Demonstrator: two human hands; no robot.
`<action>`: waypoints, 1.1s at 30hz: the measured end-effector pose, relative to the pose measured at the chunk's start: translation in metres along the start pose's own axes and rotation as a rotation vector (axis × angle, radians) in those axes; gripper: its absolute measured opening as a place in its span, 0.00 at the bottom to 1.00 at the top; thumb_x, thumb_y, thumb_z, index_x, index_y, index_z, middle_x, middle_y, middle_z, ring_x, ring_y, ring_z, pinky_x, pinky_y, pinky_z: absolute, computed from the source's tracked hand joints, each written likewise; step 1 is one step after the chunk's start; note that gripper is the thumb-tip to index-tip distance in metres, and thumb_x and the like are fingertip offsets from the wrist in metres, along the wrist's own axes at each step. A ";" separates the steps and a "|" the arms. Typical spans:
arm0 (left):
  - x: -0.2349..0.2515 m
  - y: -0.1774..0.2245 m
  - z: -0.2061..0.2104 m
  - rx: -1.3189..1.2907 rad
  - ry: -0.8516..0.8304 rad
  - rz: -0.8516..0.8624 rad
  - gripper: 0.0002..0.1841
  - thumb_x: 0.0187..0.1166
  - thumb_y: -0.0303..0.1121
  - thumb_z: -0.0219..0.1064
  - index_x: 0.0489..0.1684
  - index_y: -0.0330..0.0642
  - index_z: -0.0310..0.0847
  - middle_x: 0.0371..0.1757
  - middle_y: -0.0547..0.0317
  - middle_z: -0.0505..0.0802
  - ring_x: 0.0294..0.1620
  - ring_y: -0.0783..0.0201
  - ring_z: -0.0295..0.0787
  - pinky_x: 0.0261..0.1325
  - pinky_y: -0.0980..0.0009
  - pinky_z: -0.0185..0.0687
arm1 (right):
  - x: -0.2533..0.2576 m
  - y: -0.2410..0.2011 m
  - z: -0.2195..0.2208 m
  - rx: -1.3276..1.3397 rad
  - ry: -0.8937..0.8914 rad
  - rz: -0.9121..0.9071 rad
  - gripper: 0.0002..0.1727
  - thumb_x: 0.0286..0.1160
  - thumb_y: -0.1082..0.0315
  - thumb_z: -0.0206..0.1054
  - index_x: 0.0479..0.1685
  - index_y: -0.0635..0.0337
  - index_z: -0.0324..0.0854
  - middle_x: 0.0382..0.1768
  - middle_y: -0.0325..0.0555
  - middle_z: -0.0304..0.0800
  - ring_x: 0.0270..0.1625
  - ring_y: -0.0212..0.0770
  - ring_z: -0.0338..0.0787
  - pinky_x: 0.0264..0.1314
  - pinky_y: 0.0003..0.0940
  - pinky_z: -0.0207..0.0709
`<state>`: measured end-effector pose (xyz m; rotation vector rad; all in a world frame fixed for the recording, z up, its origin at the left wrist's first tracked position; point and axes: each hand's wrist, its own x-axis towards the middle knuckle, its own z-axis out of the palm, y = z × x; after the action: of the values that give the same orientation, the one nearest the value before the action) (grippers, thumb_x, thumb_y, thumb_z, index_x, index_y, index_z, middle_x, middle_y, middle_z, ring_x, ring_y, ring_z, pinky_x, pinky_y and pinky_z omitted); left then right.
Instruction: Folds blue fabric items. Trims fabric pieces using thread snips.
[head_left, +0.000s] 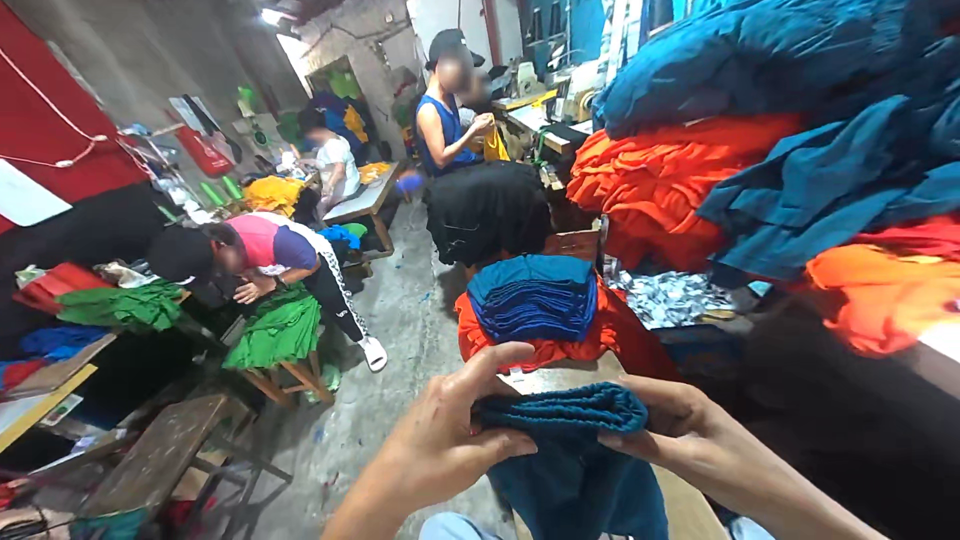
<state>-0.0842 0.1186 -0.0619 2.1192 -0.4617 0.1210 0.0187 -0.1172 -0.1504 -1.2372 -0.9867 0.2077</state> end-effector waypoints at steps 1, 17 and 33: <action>-0.001 -0.001 0.001 -0.042 0.017 -0.004 0.31 0.74 0.29 0.72 0.80 0.38 0.69 0.48 0.60 0.95 0.48 0.75 0.92 0.56 0.75 0.89 | 0.000 -0.001 0.001 -0.002 0.007 -0.006 0.13 0.73 0.53 0.75 0.54 0.38 0.91 0.46 0.21 0.94 0.48 0.17 0.90 0.52 0.16 0.85; -0.006 -0.014 0.025 -0.442 0.223 0.103 0.15 0.78 0.30 0.72 0.61 0.48 0.88 0.56 0.65 0.94 0.56 0.73 0.91 0.62 0.73 0.88 | -0.008 -0.009 0.003 0.002 0.145 0.050 0.14 0.70 0.54 0.77 0.54 0.40 0.92 0.47 0.26 0.96 0.50 0.23 0.92 0.53 0.19 0.87; 0.015 0.004 0.031 0.211 0.259 0.173 0.17 0.82 0.46 0.68 0.62 0.51 0.83 0.53 0.69 0.93 0.55 0.75 0.90 0.61 0.72 0.88 | -0.015 -0.032 -0.003 0.224 0.167 0.140 0.08 0.73 0.63 0.75 0.48 0.50 0.93 0.42 0.28 0.96 0.47 0.22 0.92 0.53 0.20 0.86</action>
<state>-0.0748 0.0865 -0.0723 2.2248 -0.4931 0.5583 0.0001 -0.1400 -0.1310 -1.0989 -0.7133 0.3108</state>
